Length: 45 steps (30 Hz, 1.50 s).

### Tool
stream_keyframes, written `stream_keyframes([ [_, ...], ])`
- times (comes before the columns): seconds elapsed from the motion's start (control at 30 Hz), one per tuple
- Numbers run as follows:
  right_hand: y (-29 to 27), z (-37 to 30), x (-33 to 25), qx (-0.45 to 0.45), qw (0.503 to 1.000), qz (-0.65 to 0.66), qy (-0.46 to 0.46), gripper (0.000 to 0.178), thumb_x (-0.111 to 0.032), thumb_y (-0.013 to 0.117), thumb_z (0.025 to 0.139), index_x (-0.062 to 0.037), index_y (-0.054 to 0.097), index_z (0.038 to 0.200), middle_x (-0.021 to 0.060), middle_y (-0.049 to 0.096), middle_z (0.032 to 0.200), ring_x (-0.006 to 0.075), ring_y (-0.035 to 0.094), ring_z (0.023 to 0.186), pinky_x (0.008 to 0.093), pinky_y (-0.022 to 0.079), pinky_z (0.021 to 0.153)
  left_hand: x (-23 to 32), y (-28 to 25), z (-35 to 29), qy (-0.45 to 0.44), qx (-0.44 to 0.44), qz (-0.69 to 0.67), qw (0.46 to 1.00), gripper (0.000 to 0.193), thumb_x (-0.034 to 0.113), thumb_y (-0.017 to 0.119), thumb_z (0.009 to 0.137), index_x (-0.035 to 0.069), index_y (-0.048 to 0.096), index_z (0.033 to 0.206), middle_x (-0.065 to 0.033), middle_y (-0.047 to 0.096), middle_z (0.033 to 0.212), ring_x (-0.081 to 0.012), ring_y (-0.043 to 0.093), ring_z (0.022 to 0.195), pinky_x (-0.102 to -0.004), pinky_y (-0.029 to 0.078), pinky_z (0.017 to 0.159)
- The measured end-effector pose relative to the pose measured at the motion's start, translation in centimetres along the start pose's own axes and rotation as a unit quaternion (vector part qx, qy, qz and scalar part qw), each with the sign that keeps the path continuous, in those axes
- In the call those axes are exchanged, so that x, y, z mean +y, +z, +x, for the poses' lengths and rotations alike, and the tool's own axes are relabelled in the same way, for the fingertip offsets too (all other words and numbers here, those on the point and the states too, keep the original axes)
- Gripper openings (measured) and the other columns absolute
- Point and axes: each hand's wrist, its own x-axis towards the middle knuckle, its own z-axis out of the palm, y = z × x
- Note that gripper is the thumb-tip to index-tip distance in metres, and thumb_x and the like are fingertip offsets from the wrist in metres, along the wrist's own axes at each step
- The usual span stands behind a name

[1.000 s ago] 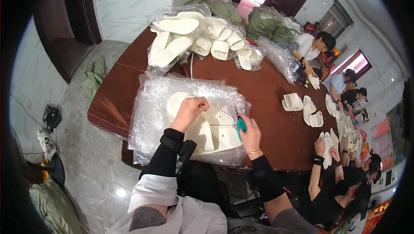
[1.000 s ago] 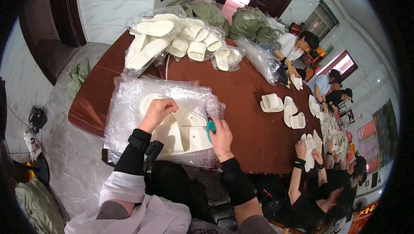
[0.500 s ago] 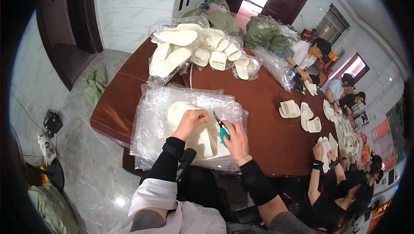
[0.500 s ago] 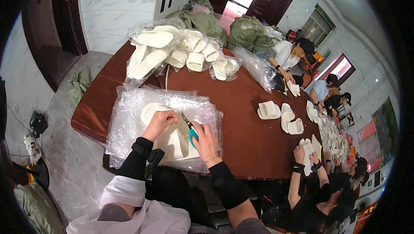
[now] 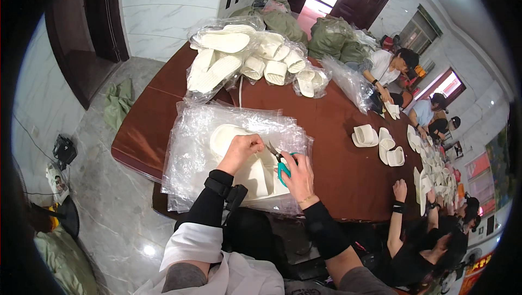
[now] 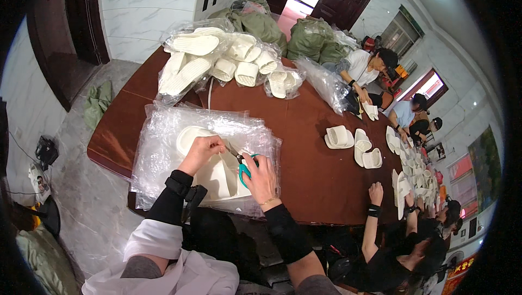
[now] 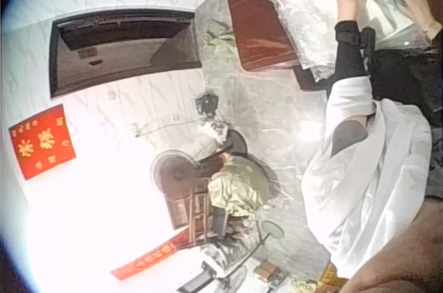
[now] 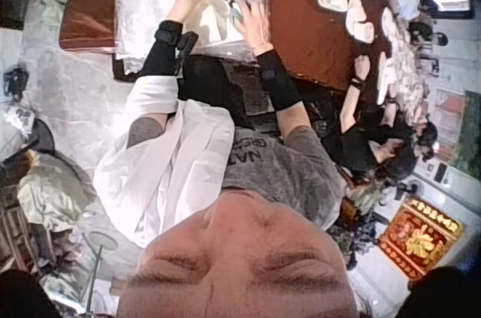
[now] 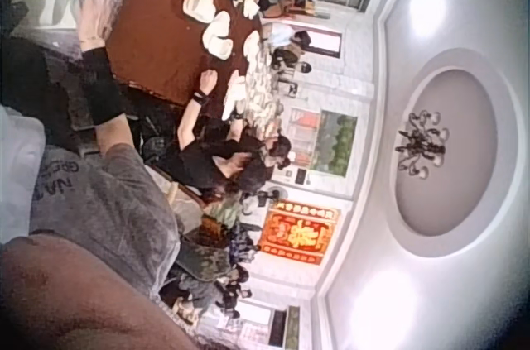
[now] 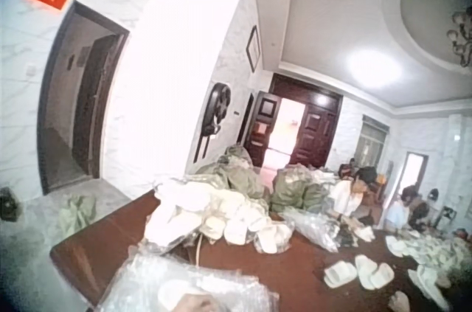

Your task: Assembling and inspecting white slipper components at a production table.

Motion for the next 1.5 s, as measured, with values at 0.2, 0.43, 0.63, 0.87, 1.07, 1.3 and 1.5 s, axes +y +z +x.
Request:
stream_keyframes([
  [0.2,0.3,-0.2,2.8,0.030,0.995,0.027,0.094,0.045,-0.009,0.068,0.077,-0.0132,0.059,0.121,0.0137,0.054,0.097,0.0336,0.056,0.093,0.0430,0.048,0.078,0.3,-0.8,-0.1,-0.009,0.006,0.032,0.999,0.007,0.006,0.066,0.085,0.000,0.068,0.083,-0.0038,0.067,0.070,-0.0091,0.062,0.067,-0.0243,0.050,0.064],
  [0.43,-0.6,-5.4,13.4,-0.189,0.931,-0.093,0.298,0.042,-0.023,0.070,0.079,-0.0143,0.059,0.119,0.0210,0.062,0.100,0.0402,0.062,0.095,0.0482,0.050,0.080,4.6,-3.7,0.1,-0.002,0.114,-0.244,0.963,0.009,0.006,0.061,0.091,-0.002,0.066,0.090,-0.0069,0.068,0.082,-0.0101,0.060,0.074,-0.0246,0.049,0.073],
  [0.63,-0.6,-7.8,14.2,-0.245,0.933,-0.101,0.242,0.053,-0.033,0.071,0.077,-0.0140,0.056,0.123,0.0218,0.061,0.105,0.0401,0.063,0.095,0.0490,0.052,0.081,8.4,-12.4,-6.3,0.061,0.314,-0.238,0.917,0.011,0.006,0.056,0.095,-0.001,0.064,0.094,-0.0086,0.067,0.088,-0.0126,0.063,0.076,-0.0255,0.049,0.074],
  [0.87,-1.2,-9.7,14.4,-0.088,0.965,-0.077,0.234,0.054,-0.023,0.070,0.079,-0.0127,0.053,0.128,0.0187,0.053,0.112,0.0383,0.057,0.101,0.0460,0.047,0.089,1.7,-21.6,-22.3,-0.001,0.591,-0.163,0.790,0.014,0.011,0.060,0.095,-0.002,0.063,0.097,-0.0092,0.067,0.091,-0.0165,0.066,0.082,-0.0280,0.053,0.078],
  [1.07,-2.6,-10.9,10.9,0.031,0.965,0.093,0.242,0.032,-0.007,0.061,0.088,-0.0046,0.060,0.120,0.0127,0.055,0.110,0.0254,0.058,0.092,0.0358,0.048,0.083,-12.0,-20.8,-36.1,-0.128,0.689,-0.147,0.698,0.013,0.012,0.063,0.093,0.000,0.063,0.088,-0.0073,0.065,0.078,-0.0168,0.065,0.069,-0.0289,0.055,0.067],
  [1.3,-2.6,-12.4,5.4,-0.010,0.976,0.125,0.177,0.024,-0.004,0.059,0.089,-0.0033,0.062,0.112,0.0126,0.054,0.113,0.0241,0.059,0.092,0.0331,0.049,0.081,-22.0,-14.0,-36.4,-0.258,0.647,-0.184,0.693,0.014,0.010,0.062,0.091,-0.005,0.063,0.092,-0.0123,0.068,0.078,-0.0196,0.067,0.061,-0.0300,0.056,0.058],
  [1.5,-2.1,-12.2,4.5,-0.040,0.972,0.133,0.191,0.023,-0.002,0.059,0.087,-0.0034,0.063,0.110,0.0133,0.053,0.113,0.0264,0.058,0.099,0.0330,0.048,0.081,-25.4,-12.2,-33.0,-0.322,0.540,-0.189,0.754,0.024,0.008,0.064,0.089,-0.001,0.059,0.111,-0.0158,0.068,0.096,-0.0274,0.069,0.083,-0.0368,0.057,0.074],
])
